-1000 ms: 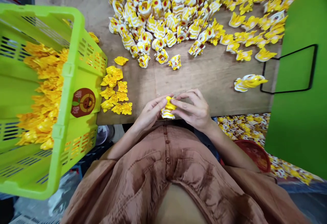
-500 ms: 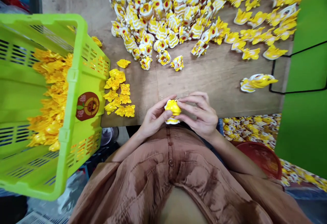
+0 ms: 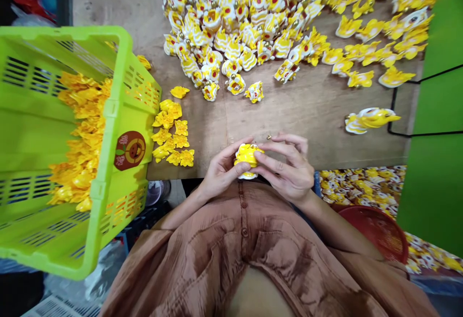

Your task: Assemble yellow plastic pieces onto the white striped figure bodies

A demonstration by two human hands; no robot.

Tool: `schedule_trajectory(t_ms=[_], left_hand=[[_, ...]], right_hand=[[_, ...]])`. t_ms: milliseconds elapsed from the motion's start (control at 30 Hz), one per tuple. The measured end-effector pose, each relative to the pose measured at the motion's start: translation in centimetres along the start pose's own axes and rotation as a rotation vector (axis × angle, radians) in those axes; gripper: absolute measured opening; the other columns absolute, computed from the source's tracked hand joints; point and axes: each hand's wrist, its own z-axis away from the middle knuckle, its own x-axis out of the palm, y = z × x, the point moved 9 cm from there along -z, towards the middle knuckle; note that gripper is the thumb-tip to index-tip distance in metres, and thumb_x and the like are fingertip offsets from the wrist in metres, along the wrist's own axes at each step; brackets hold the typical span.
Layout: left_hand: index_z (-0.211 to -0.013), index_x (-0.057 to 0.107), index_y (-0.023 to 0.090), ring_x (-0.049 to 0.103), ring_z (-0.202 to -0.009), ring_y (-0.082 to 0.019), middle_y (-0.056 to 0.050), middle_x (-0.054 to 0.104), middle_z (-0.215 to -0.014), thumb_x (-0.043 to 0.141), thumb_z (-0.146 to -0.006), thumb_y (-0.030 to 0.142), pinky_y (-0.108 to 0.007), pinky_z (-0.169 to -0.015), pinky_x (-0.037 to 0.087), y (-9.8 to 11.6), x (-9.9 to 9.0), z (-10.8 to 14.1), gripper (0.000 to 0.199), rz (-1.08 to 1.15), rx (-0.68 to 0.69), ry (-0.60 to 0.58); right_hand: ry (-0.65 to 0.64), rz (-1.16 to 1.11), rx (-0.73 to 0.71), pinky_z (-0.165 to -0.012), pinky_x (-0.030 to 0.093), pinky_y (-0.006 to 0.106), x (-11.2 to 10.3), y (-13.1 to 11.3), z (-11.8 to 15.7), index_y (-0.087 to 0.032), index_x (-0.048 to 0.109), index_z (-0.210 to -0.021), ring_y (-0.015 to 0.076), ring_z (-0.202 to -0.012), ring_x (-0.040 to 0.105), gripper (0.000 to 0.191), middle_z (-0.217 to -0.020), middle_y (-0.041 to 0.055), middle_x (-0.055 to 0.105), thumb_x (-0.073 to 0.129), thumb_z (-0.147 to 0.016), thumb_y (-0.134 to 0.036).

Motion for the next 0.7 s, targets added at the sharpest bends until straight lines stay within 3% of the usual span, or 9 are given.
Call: schedule_trajectory(t_ms=[233,433,533,633,700], left_hand=[[-0.145,0.069,0.025,0.071,-0.129,-0.028,-0.012,0.075,-0.14,0.083,-0.091,0.048,-0.036,-0.11,0.057,0.8,0.1,0.1,0.061,-0.027,0.042,0.028],[-0.141,0.07,0.024,0.074,-0.118,-0.025,-0.012,0.076,-0.133,0.08,-0.094,0.049,-0.034,-0.101,0.059,1.2,0.0,0.3,0.055,-0.09,0.083,0.033],[-0.14,0.07,0.023,0.071,-0.12,-0.027,-0.012,0.075,-0.131,0.076,-0.096,0.052,-0.037,-0.104,0.056,1.9,-0.1,0.4,0.053,-0.169,0.156,0.016],[-0.136,0.073,0.023,0.066,-0.12,-0.027,-0.012,0.072,-0.128,0.075,-0.096,0.052,-0.038,-0.106,0.053,2.9,-0.3,0.7,0.05,-0.274,0.27,0.012],[-0.139,0.071,0.024,0.066,-0.12,-0.027,-0.012,0.07,-0.128,0.074,-0.097,0.051,-0.039,-0.106,0.052,3.0,-0.4,0.8,0.05,-0.289,0.292,-0.001]], right_hand=[[0.072,-0.04,0.024,-0.107,0.057,0.059,0.1,0.1,0.6,-0.046,0.076,-0.129,0.0311,-0.117,0.064,0.045,-0.116,0.0012,0.08,0.088,-0.087,-0.032],[0.123,-0.048,-0.009,-0.105,0.059,0.058,0.0,-0.6,0.2,-0.046,0.073,-0.134,0.0305,-0.115,0.065,0.051,-0.114,0.0022,0.078,0.087,-0.088,-0.03],[0.164,-0.071,-0.005,-0.105,0.06,0.055,-0.1,-0.8,0.2,-0.042,0.067,-0.145,0.0301,-0.114,0.065,0.061,-0.114,0.0049,0.076,0.086,-0.089,-0.027],[0.189,-0.137,0.055,-0.101,0.061,0.052,0.1,-0.5,0.3,-0.036,0.065,-0.149,0.0298,-0.114,0.066,0.064,-0.115,0.0078,0.073,0.086,-0.09,-0.029],[0.149,-0.232,0.172,-0.098,0.063,0.049,0.9,0.3,0.5,-0.034,0.067,-0.148,0.0284,-0.112,0.068,0.061,-0.117,0.0085,0.071,0.086,-0.09,-0.034]])
